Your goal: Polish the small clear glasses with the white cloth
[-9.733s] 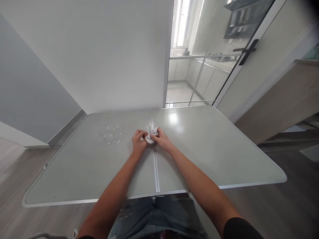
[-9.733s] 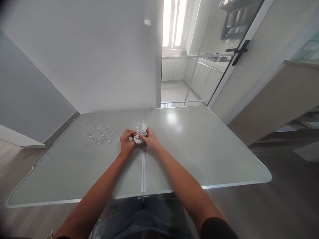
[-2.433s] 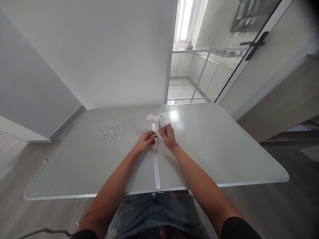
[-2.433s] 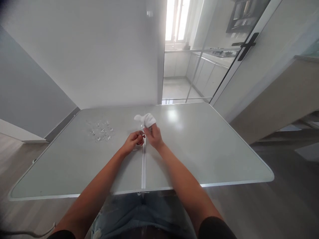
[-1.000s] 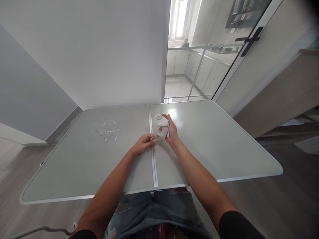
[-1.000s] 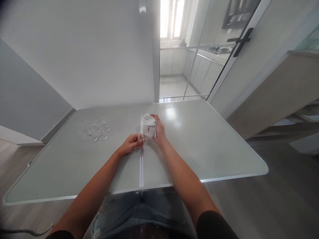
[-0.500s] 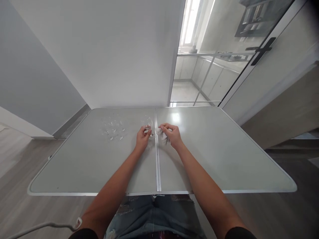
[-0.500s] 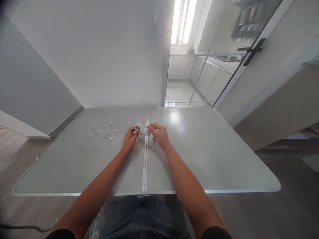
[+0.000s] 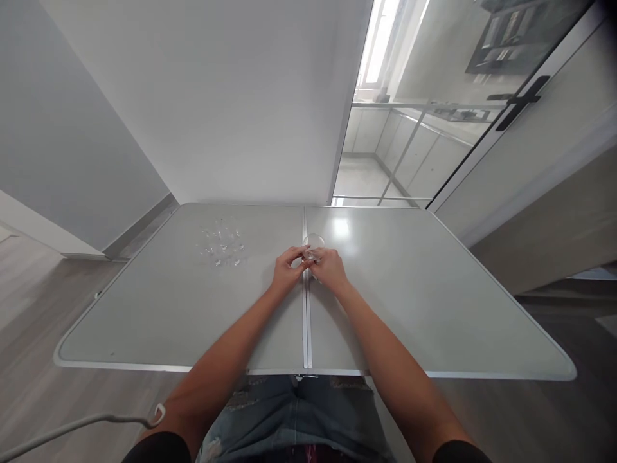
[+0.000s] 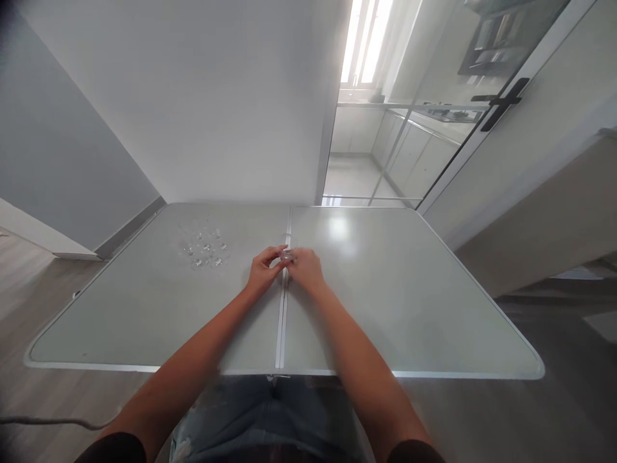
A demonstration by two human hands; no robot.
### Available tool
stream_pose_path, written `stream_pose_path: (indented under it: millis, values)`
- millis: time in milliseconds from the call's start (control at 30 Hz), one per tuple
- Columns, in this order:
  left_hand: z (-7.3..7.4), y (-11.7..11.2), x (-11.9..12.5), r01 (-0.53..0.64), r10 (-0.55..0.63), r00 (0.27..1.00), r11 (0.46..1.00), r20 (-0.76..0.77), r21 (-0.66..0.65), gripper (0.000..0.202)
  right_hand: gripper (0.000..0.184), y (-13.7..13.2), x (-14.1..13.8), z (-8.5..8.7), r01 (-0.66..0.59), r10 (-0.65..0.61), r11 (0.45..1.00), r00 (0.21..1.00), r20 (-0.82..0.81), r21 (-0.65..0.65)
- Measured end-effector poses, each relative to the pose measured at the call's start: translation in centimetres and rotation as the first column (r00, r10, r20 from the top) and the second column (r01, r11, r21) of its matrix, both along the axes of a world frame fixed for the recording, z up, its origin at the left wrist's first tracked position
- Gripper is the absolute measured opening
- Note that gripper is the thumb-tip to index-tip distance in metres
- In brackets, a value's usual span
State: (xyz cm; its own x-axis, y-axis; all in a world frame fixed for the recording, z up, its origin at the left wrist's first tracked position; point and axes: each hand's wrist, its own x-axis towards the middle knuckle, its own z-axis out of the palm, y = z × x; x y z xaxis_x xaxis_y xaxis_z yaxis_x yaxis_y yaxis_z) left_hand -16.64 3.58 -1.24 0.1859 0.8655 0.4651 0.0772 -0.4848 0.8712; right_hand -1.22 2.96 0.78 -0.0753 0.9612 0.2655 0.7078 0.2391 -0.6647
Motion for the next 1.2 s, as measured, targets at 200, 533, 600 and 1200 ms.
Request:
stream_pose_path:
  millis: [200,533,600,1200]
  values:
    - [0.5,-0.5,0.2,-0.136,0.132,0.979,0.991,-0.156,-0.015,0.032,0.029,1.9,3.8,-0.5,0.336,-0.331,0.936,0.941,0.064,-0.103]
    - [0.0,-0.5,0.6,-0.094,0.083,0.956,0.995,-0.280,-0.028,0.019,0.027,3.4,5.3,-2.4,0.410,-0.394,0.896,0.911,0.119,-0.170]
    - [0.0,-0.5,0.5,-0.091,0.084,0.952,0.996,-0.294,-0.012,0.019,0.029,3.8,5.1,-2.5,0.427,-0.408,0.888,0.903,0.138,-0.171]
    - [4.7,-2.7,-3.9,-0.415,0.444,0.877,0.893,-0.184,0.175,0.012,0.028,4.5,5.0,-3.8,0.526,-0.505,0.844,0.844,0.180,-0.101]
